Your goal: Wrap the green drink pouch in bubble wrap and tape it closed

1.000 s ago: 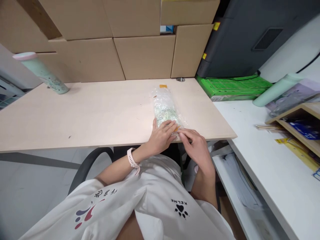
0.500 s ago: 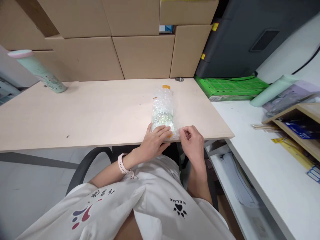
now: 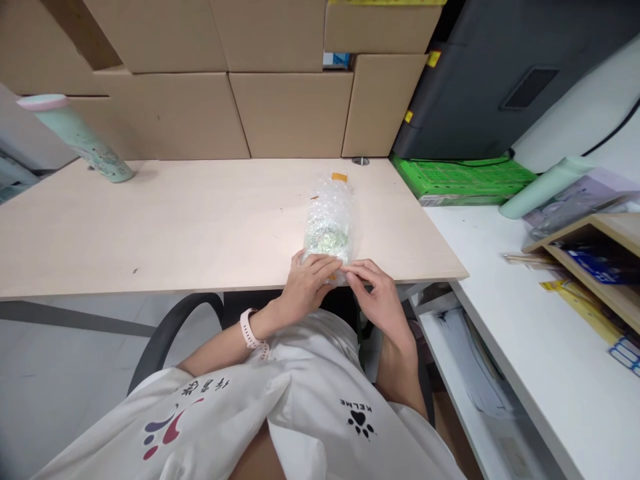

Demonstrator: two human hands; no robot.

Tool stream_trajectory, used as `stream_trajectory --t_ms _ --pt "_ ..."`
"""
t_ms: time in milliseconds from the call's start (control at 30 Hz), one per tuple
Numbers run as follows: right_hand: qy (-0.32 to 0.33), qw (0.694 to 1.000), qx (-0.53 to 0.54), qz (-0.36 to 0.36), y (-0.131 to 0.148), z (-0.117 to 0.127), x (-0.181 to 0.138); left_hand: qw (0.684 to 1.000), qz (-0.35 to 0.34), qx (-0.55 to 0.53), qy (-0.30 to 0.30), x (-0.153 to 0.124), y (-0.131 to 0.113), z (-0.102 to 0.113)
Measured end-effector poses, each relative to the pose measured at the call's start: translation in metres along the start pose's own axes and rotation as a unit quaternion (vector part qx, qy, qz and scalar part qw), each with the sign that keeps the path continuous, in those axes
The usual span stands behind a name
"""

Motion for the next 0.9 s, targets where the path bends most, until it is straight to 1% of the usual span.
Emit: stream_trajectory --t_ms 67,133,200,300,367,400,433,500,567,600,667,700,767,800,833,900 --pt "-0.017 0.995 0.063 -0.069 -0.007 -0.002 -0.002 0.999 -0.012 -0.019 -0.033 -0.001 0.003 -0.002" --pt "-0.040 0.981 0.112 -0.153 -0.013 -0.006 -0.004 0.994 -0.038 -0.055 -0.083 -0.003 0.005 0.002" --pt "-0.047 0.967 0.117 -0.220 -0.015 -0.009 -0.006 0.981 -0.061 -0.117 -0.144 -0.005 0.006 0.011" --pt "-0.016 0.956 0.118 -0.267 -0.008 -0.016 -0.006 0.952 -0.059 -0.206 -0.218 -0.009 0.008 0.027" --pt "0.012 0.941 0.185 -0.284 -0.001 -0.023 -0.005 0.942 -0.063 -0.233 -0.233 -0.011 0.007 0.031" --pt "0.017 0.928 0.236 -0.288 0.003 -0.027 -0.004 0.941 -0.076 -0.239 -0.229 -0.012 0.005 0.031" --pt "0.009 0.913 0.287 -0.289 0.007 -0.031 -0.003 0.940 -0.096 -0.242 -0.220 -0.013 0.003 0.029" --pt "-0.041 0.880 0.368 -0.297 0.012 -0.035 -0.001 0.941 -0.138 -0.241 -0.193 -0.017 -0.003 0.023" --pt "-0.091 0.854 0.405 -0.313 0.014 -0.038 -0.001 0.946 -0.155 -0.230 -0.167 -0.021 -0.009 0.018" --pt "-0.103 0.848 0.411 -0.319 0.014 -0.039 -0.001 0.950 -0.154 -0.224 -0.155 -0.023 -0.013 0.019" --pt "-0.097 0.850 0.412 -0.314 0.015 -0.038 -0.001 0.958 -0.136 -0.223 -0.114 -0.028 -0.022 0.028" --pt "-0.087 0.855 0.408 -0.308 0.014 -0.037 -0.001 0.961 -0.127 -0.227 -0.092 -0.030 -0.025 0.037" --pt "-0.064 0.867 0.396 -0.296 0.013 -0.034 -0.003 0.960 -0.114 -0.256 0.000 -0.033 -0.029 0.058" --pt "-0.053 0.873 0.391 -0.287 0.012 -0.032 -0.004 0.959 -0.112 -0.258 0.030 -0.033 -0.028 0.070" --pt "-0.043 0.880 0.385 -0.274 0.011 -0.029 -0.004 0.966 -0.121 -0.228 0.020 -0.031 -0.025 0.086" --pt "-0.021 0.896 0.372 -0.240 0.011 -0.026 -0.006 0.985 -0.149 -0.073 -0.041 -0.021 -0.014 0.115"
Point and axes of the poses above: each hand's wrist, its own x-axis towards the middle knuckle, its own z-axis out of the back of the hand, y = z × x, the point moved 4 cm from there along x, towards the middle knuckle, and after that the axes turned 14 degrees about -x, right-handed, at the moved point
